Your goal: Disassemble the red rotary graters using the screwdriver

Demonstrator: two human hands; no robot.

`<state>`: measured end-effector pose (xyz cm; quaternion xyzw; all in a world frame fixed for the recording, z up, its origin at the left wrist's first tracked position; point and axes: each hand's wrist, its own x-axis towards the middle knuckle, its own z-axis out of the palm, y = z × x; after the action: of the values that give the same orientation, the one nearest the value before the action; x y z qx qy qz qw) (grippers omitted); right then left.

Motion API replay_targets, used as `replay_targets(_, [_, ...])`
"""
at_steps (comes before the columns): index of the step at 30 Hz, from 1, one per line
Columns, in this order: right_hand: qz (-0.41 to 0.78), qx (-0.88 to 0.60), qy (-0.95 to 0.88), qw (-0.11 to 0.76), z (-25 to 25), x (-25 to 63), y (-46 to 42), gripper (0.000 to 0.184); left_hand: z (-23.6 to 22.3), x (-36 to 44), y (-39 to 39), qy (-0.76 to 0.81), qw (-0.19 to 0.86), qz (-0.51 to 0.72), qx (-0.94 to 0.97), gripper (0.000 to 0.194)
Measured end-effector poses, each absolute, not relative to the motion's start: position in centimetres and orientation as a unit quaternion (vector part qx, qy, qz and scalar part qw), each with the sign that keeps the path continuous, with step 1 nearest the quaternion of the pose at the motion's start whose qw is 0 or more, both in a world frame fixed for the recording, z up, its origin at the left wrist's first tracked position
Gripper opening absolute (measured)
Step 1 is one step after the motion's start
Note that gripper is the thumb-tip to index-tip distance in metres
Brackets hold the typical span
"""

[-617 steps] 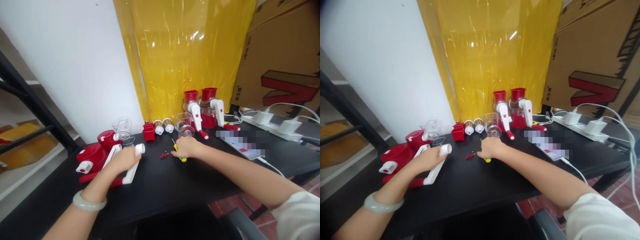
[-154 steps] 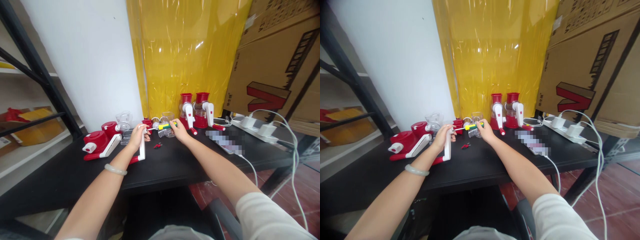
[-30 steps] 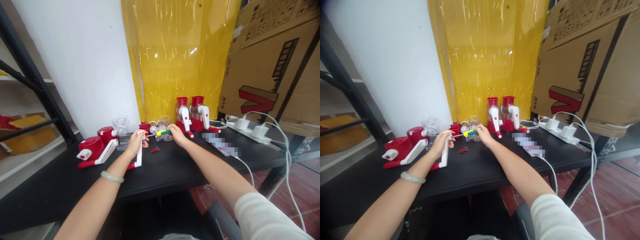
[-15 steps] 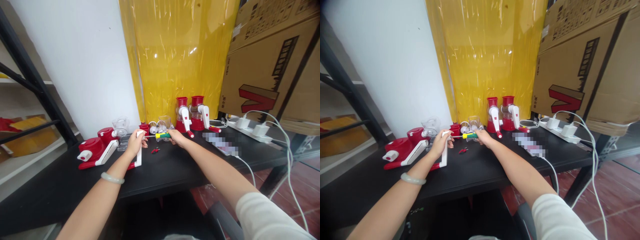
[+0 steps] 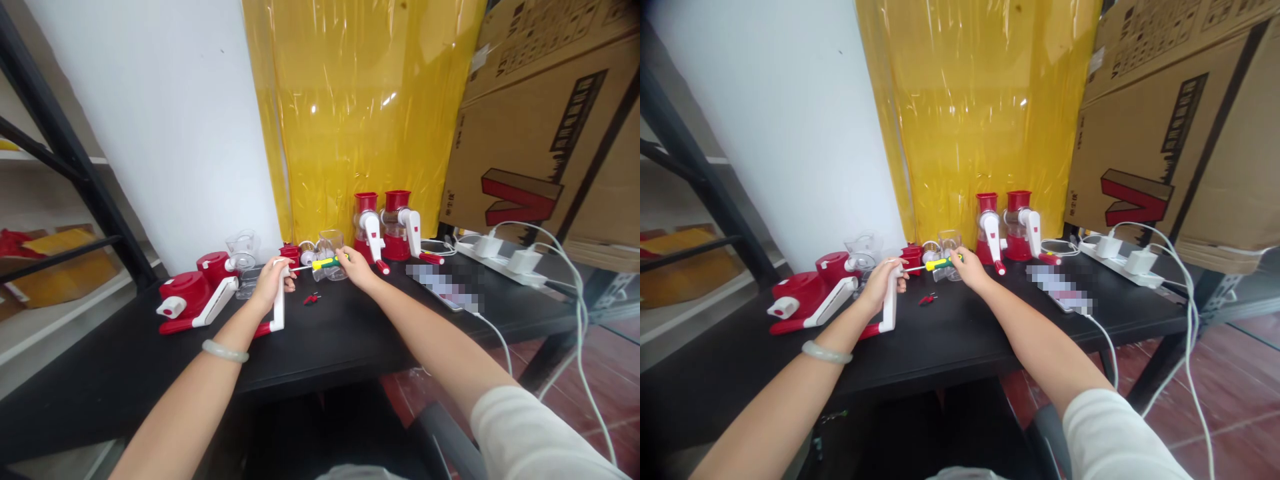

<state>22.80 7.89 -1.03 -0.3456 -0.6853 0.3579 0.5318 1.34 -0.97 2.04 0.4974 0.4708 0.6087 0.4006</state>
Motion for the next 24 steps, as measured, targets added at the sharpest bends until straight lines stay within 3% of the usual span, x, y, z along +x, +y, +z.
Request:
replay_targets(4, [0.498,-0.322,-0.610,0.526,-0.9,22.3,7.7,0.030,2.0,1.5,-0.9,0.465,0.373,0.620,0.510,0.037])
replay_targets(9, [0.629,-0.359,-0.544,0.423,-0.6,22.0,7.0,0.034,1.5,1.2,-1.0,0.464,0.280,0.608,0.581,0.034])
replay_targets(13, [0.602,-0.411,-0.567,0.385,-0.4,22.4,6.7,0.044,1.3,1.0,-1.1,0.459,0.238,0.591,0.619,0.030])
replay_targets(24, [0.432,-0.446,-0.633,0.463,-0.4,22.4,7.3,0.039,1.9,1.4,-1.0,0.466,0.366,0.594,0.544,0.037])
